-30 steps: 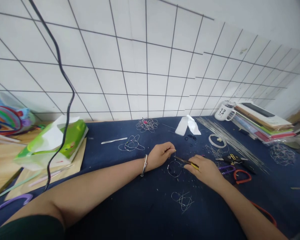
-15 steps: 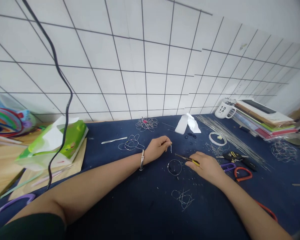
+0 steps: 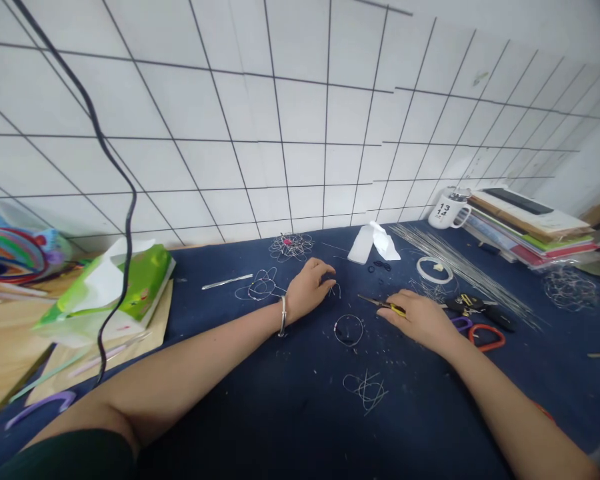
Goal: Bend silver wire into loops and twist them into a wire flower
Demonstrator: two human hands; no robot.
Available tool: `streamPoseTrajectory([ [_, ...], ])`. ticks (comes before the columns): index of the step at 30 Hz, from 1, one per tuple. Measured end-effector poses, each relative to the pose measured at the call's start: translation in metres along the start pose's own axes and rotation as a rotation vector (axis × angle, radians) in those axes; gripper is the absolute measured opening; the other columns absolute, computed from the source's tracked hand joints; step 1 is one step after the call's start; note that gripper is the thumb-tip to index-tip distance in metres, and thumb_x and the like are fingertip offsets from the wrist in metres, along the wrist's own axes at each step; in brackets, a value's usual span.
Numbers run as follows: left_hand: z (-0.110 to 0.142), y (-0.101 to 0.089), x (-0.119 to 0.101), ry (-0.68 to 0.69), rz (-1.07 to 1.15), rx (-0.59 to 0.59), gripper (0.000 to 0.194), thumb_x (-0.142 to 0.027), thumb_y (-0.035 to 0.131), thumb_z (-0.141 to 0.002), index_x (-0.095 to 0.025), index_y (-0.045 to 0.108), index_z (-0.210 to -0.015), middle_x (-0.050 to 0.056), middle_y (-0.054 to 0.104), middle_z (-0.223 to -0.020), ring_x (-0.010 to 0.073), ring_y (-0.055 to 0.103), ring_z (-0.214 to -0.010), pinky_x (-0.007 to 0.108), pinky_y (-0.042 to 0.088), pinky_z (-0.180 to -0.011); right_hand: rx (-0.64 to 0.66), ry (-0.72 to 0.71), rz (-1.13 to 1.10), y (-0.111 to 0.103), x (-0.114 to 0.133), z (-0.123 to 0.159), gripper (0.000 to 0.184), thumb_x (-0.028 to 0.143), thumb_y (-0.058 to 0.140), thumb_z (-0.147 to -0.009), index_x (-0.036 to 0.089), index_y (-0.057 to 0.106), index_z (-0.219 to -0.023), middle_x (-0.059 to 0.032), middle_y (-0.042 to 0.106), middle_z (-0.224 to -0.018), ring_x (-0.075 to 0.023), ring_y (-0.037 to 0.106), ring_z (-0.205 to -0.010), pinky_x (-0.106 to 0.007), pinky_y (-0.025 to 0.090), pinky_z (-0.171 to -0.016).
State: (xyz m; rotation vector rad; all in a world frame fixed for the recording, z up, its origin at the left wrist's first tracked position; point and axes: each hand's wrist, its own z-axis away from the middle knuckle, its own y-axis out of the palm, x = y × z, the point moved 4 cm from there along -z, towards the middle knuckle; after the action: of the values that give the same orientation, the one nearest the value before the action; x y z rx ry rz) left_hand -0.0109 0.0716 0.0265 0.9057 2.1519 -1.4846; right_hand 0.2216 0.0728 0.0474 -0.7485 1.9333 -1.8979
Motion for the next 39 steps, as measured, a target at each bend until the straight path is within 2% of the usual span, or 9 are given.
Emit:
streamPoseTrajectory([
  [3, 0.029, -0.002, -0.044, 0.158, 0.046, 0.181, 0.015, -0.030, 0.050, -0.081, -0.018, 0.059, -0.079, 0.003, 0.056, -0.083, 0.0129, 0.052, -0.078, 0.025, 0.042, -0.072, -0.010, 0.008, 0.003, 0.000, -0.002, -0.001, 0.044, 0.056, 0.034, -0.083, 0.023, 0.061, -0.092, -0.0050, 0.059, -0.084, -0.0171, 0.057, -0.079, -0.027, 0.041, -0.068],
  [6, 0.068, 0.003, -0.085, 0.341, 0.045, 0.528, 0.029, -0.046, 0.051, -0.078, -0.020, 0.057, -0.089, 0.002, 0.057, -0.086, 0.0133, 0.054, -0.075, 0.024, 0.043, -0.065, -0.012, 0.011, 0.012, 0.001, -0.002, -0.002, 0.043, 0.055, 0.034, -0.083, 0.023, 0.062, -0.091, -0.0048, 0.059, -0.084, -0.0171, 0.057, -0.079, -0.027, 0.041, -0.069],
  [8, 0.086, 0.005, -0.098, 0.419, -0.031, 0.644, 0.041, -0.055, 0.054, -0.072, -0.020, 0.055, -0.093, 0.003, 0.057, -0.087, 0.0157, 0.056, -0.075, 0.025, 0.044, -0.060, -0.007, 0.009, 0.013, 0.002, -0.001, -0.003, 0.043, 0.055, 0.034, -0.083, 0.023, 0.062, -0.091, -0.0048, 0.059, -0.084, -0.0171, 0.058, -0.079, -0.026, 0.041, -0.069],
  [13, 0.098, 0.013, -0.101, 0.542, -0.170, 0.708, 0.020, -0.037, 0.047, -0.082, -0.018, 0.053, -0.085, 0.005, 0.054, -0.091, 0.0161, 0.056, -0.078, 0.026, 0.046, -0.062, 0.010, -0.005, 0.000, 0.003, -0.002, -0.003, 0.043, 0.055, 0.035, -0.083, 0.023, 0.062, -0.091, -0.0046, 0.059, -0.083, -0.0166, 0.058, -0.078, -0.026, 0.041, -0.069],
  [18, 0.095, 0.017, -0.100, 0.616, -0.172, 0.687, 0.016, -0.027, 0.041, -0.085, -0.016, 0.052, -0.082, 0.006, 0.055, -0.088, 0.0160, 0.055, -0.079, 0.028, 0.047, -0.068, 0.006, -0.013, 0.000, 0.004, -0.004, -0.003, 0.043, 0.055, 0.035, -0.083, 0.023, 0.062, -0.092, -0.0044, 0.059, -0.085, -0.0167, 0.058, -0.080, -0.026, 0.041, -0.070],
  [21, 0.089, 0.014, -0.098, 0.524, -0.061, 0.659, 0.016, -0.026, 0.040, -0.086, -0.016, 0.053, -0.085, 0.006, 0.055, -0.090, 0.0142, 0.054, -0.079, 0.025, 0.046, -0.067, 0.004, -0.009, 0.012, 0.004, -0.004, -0.003, 0.042, 0.055, 0.035, -0.083, 0.023, 0.062, -0.093, -0.0045, 0.059, -0.086, -0.0168, 0.058, -0.080, -0.026, 0.040, -0.069],
  [26, 0.071, 0.012, -0.085, 0.218, 0.271, 0.584, 0.014, -0.026, 0.048, -0.082, -0.015, 0.054, -0.076, 0.003, 0.056, -0.080, 0.0109, 0.052, -0.074, 0.023, 0.043, -0.068, 0.009, -0.004, 0.023, 0.004, -0.004, -0.002, 0.041, 0.054, 0.037, -0.083, 0.024, 0.061, -0.094, -0.0042, 0.060, -0.087, -0.0164, 0.058, -0.080, -0.025, 0.040, -0.067],
  [32, 0.059, 0.018, -0.062, -0.124, 0.483, 0.582, 0.018, -0.032, 0.046, -0.082, -0.016, 0.052, -0.077, -0.003, 0.048, -0.062, 0.0065, 0.045, -0.053, 0.018, 0.037, -0.050, -0.006, -0.009, 0.008, 0.006, -0.004, -0.001, 0.040, 0.055, 0.037, -0.082, 0.025, 0.060, -0.095, -0.0037, 0.059, -0.088, -0.0165, 0.057, -0.079, -0.025, 0.040, -0.064],
  [39, 0.060, 0.015, -0.071, -0.048, 0.496, 0.729, 0.019, -0.032, 0.047, -0.082, -0.015, 0.051, -0.074, -0.002, 0.050, -0.066, 0.0050, 0.048, -0.050, 0.017, 0.037, -0.047, 0.014, -0.046, -0.001, 0.007, -0.004, -0.001, 0.041, 0.054, 0.037, -0.082, 0.023, 0.060, -0.094, -0.0045, 0.059, -0.087, -0.0169, 0.057, -0.082, -0.026, 0.040, -0.069],
])
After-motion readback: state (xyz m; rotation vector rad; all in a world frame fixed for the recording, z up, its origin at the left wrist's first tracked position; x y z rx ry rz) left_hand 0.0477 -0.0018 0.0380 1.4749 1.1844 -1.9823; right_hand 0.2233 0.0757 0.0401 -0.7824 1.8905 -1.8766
